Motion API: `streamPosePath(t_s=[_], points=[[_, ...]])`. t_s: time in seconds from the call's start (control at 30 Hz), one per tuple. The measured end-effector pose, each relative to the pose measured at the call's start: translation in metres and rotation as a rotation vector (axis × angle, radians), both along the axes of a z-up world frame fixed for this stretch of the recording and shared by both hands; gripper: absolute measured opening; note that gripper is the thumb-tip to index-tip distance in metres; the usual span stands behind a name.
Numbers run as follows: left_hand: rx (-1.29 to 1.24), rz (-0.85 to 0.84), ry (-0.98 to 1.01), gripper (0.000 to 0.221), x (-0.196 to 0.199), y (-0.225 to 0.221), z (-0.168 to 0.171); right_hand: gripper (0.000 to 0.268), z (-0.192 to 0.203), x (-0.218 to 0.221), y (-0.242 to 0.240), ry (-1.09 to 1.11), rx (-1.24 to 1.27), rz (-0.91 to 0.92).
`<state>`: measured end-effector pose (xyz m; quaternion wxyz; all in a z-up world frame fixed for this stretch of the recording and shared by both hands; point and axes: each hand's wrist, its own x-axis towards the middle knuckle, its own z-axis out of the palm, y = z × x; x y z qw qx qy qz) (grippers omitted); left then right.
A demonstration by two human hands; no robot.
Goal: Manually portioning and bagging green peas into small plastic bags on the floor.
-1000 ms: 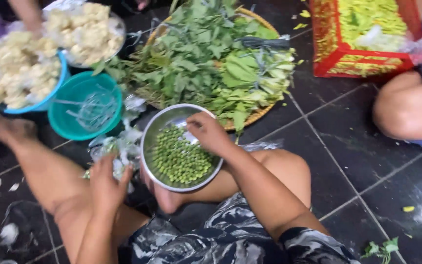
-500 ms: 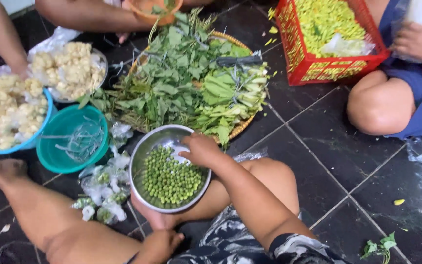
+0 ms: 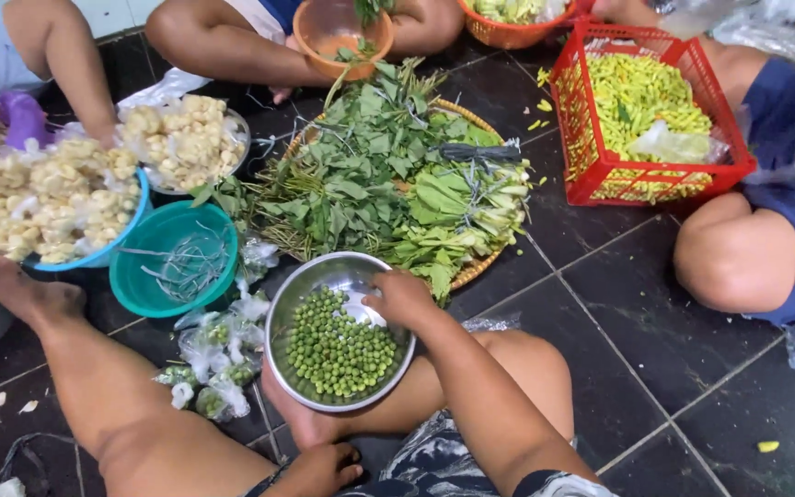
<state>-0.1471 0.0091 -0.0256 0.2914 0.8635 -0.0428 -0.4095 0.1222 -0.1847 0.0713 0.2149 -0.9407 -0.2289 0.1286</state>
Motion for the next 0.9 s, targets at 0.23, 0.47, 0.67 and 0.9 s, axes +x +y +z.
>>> streamPosePath(t_s=[0.23,0.47,0.67,0.9], points=[[-0.926,1.102,-1.653,0.078,0.223,0.404,0.111,0.031,0.013,0.004,-0.002,0.077,0.043,-0.038],[-0.585,1.583,-1.486,0.096,0.225,0.411,0.118,0.029,-0.009,0.004,-0.004,-0.011,0.108,0.005],[-0.592,1.534,-1.49,0.095,0.212,0.385,0.142,0.031,-0.013,0.004,-0.002,-0.067,0.049,0.036],[-0.784,1.402,-1.515,0.089,0.214,0.382,0.145,0.027,0.01,-0.002,0.003,0.024,-0.014,-0.051]])
